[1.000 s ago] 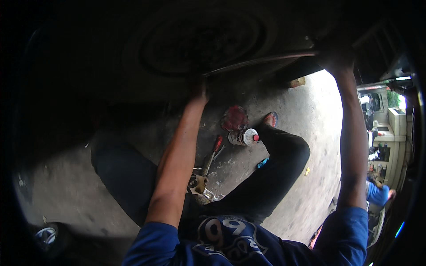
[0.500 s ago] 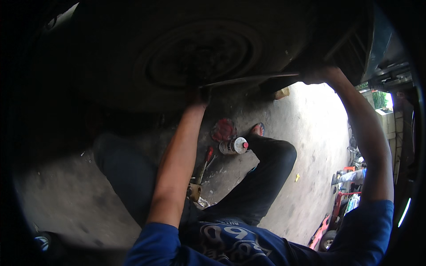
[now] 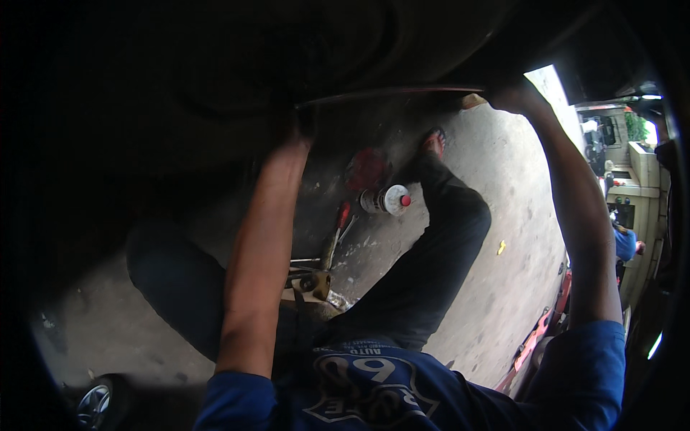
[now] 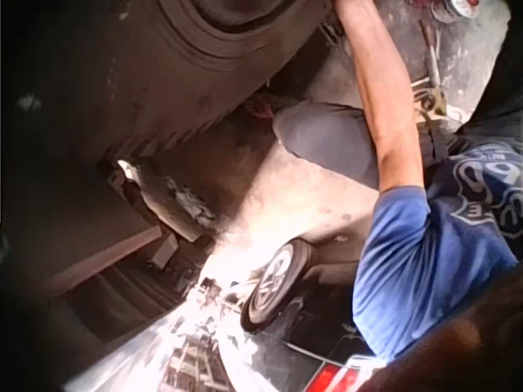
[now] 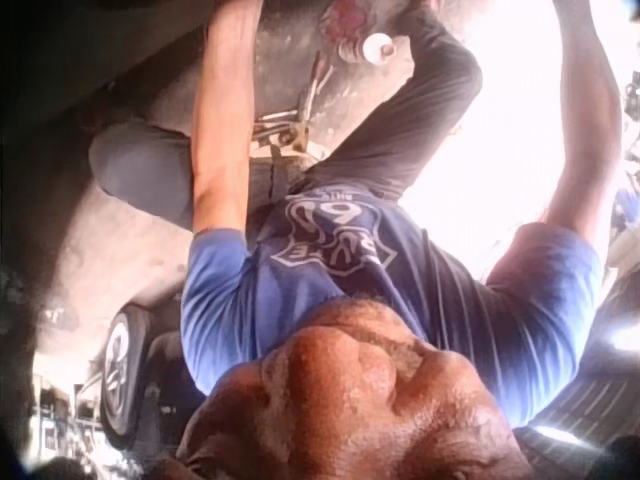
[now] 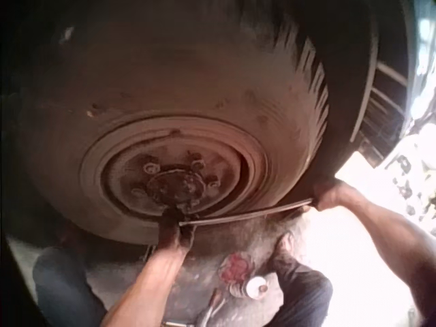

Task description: The person sits on the floor and uses a lug wrench to tighten the lug nuts on a vehicle wheel hub. The person repeatedly rotates the wrench to secure the nuts in place.

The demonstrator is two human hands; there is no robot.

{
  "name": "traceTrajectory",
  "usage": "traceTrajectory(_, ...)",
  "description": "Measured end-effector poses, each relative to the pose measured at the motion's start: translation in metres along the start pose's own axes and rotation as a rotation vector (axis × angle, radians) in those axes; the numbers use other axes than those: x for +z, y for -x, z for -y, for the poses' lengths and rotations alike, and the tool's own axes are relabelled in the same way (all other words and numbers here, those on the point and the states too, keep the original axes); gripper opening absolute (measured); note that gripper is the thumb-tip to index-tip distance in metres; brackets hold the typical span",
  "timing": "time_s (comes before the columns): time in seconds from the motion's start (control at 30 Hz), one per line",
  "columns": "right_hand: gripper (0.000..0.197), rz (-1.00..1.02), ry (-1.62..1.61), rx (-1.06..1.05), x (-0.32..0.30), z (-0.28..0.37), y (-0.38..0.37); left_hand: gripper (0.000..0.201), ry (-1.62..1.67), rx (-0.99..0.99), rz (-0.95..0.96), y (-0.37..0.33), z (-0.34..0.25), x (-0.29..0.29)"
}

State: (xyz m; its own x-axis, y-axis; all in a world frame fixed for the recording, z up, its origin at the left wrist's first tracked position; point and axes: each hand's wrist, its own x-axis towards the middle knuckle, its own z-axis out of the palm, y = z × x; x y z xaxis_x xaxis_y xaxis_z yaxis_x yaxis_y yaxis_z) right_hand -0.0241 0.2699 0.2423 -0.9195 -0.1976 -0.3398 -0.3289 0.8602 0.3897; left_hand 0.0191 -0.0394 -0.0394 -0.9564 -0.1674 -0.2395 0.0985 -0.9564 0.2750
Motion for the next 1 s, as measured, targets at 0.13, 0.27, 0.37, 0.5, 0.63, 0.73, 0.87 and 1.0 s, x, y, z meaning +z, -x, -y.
traceTrajectory(0.13,0.034,-0.163,-0.066,-0.116,0.064,-0.018,-0.015,0.026,-0.112,0.016,-0.018,0.004,-0.008,0.005)
traceTrajectory(0.27,0.025,-0.200,0.030,-0.218,0.110,-0.035,-0.038,0.030,-0.216,0.022,-0.103,0.008,-0.010,0.011)
traceTrajectory(0.37,0.025,-0.172,0.176,-0.302,0.135,-0.038,-0.049,0.023,-0.205,0.019,-0.313,0.015,-0.004,0.016)
traceTrajectory(0.5,0.027,-0.114,-0.020,-0.112,0.173,-0.034,-0.065,0.028,-0.257,-0.017,-0.317,0.024,0.000,0.023)
traceTrajectory(0.63,0.028,-0.005,0.163,-0.091,0.176,-0.037,-0.078,0.031,-0.254,0.020,-0.205,0.027,-0.016,0.030)
traceTrajectory(0.73,0.031,0.044,-0.092,-0.057,0.144,-0.027,-0.044,0.031,-0.241,-0.083,-0.182,0.028,-0.031,0.032)
traceTrajectory(0.87,0.019,-0.109,-0.217,0.054,0.077,0.022,0.075,0.028,-0.115,-0.184,-0.001,0.037,-0.036,0.026)
traceTrajectory(1.0,0.012,-0.175,-0.138,0.147,0.005,0.066,0.176,0.025,-0.180,-0.260,-0.006,0.058,-0.017,0.019)
